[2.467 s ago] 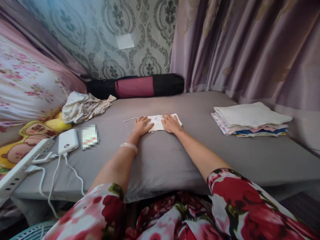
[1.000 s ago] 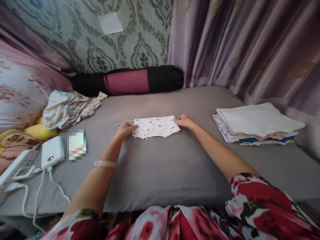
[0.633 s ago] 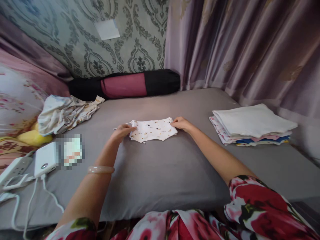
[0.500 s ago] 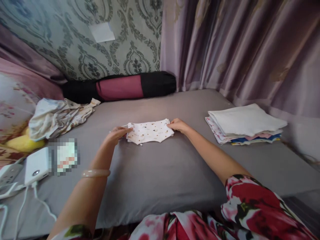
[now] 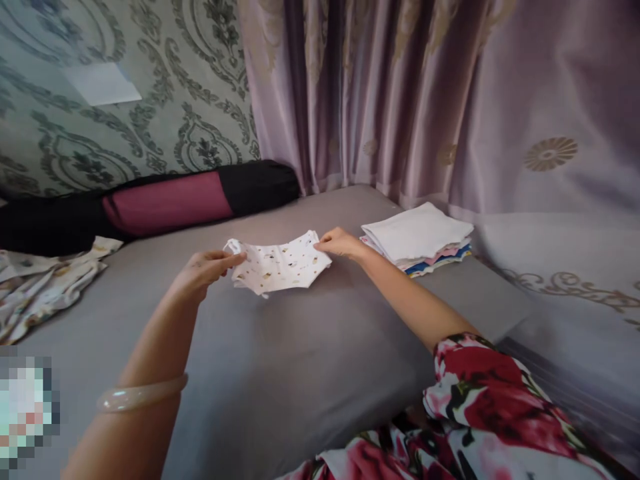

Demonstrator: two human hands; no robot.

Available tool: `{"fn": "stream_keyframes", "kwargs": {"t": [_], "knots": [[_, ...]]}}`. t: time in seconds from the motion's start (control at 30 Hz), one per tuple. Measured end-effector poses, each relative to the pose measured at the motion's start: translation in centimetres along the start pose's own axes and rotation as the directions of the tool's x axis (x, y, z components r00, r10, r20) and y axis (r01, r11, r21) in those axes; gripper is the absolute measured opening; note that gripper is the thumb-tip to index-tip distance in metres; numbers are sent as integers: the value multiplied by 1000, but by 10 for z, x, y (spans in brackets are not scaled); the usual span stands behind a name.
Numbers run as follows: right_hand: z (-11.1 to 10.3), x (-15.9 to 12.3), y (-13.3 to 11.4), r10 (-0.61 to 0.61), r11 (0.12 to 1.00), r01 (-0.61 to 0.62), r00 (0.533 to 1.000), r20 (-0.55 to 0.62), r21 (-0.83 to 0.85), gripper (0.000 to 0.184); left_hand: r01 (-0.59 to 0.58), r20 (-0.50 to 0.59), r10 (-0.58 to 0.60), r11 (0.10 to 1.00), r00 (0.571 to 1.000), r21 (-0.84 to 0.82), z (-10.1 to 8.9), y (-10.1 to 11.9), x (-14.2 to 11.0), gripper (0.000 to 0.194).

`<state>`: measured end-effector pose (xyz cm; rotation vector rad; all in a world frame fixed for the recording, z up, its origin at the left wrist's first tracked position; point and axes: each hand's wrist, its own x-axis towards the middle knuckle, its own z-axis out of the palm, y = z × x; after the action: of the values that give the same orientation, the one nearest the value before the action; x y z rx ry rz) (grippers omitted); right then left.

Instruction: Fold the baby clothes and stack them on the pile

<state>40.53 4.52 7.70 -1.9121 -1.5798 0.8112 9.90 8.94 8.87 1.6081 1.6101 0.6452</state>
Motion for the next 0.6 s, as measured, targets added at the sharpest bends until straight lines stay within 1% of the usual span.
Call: {"fn": "stream_keyframes", "kwargs": {"t": [0.1, 0.2, 0.27, 0.33, 0.47, 0.57, 0.6], "knots": [[-44, -8, 8, 26, 997, -33, 993, -112, -66, 15, -85, 57, 91, 991, 994, -102, 26, 32, 7, 35], [-89, -17, 19, 74, 987, -102, 973, -219, -123, 17, -70, 120, 95, 978, 988, -198, 60, 68, 12, 26], [-119, -22, 30, 95, 970, -158, 946, -309, -186, 17, -59, 150, 98, 967, 984, -247, 85, 92, 13, 21], [-147, -23, 43, 120, 944, -223, 919, -377, -244, 17, -67, 177, 126, 950, 976, -304, 110, 114, 11, 18], [-196, -23, 69, 178, 834, -383, 868, -464, -396, 17, -83, 225, 185, 913, 957, -399, 157, 151, 1, 17], [-223, -24, 85, 203, 751, -470, 833, -515, -464, 22, -51, 257, 190, 884, 948, -465, 189, 172, -6, 14], [-230, -25, 89, 190, 739, -468, 835, -516, -485, 25, -37, 268, 186, 878, 945, -477, 200, 178, -8, 14]]}}
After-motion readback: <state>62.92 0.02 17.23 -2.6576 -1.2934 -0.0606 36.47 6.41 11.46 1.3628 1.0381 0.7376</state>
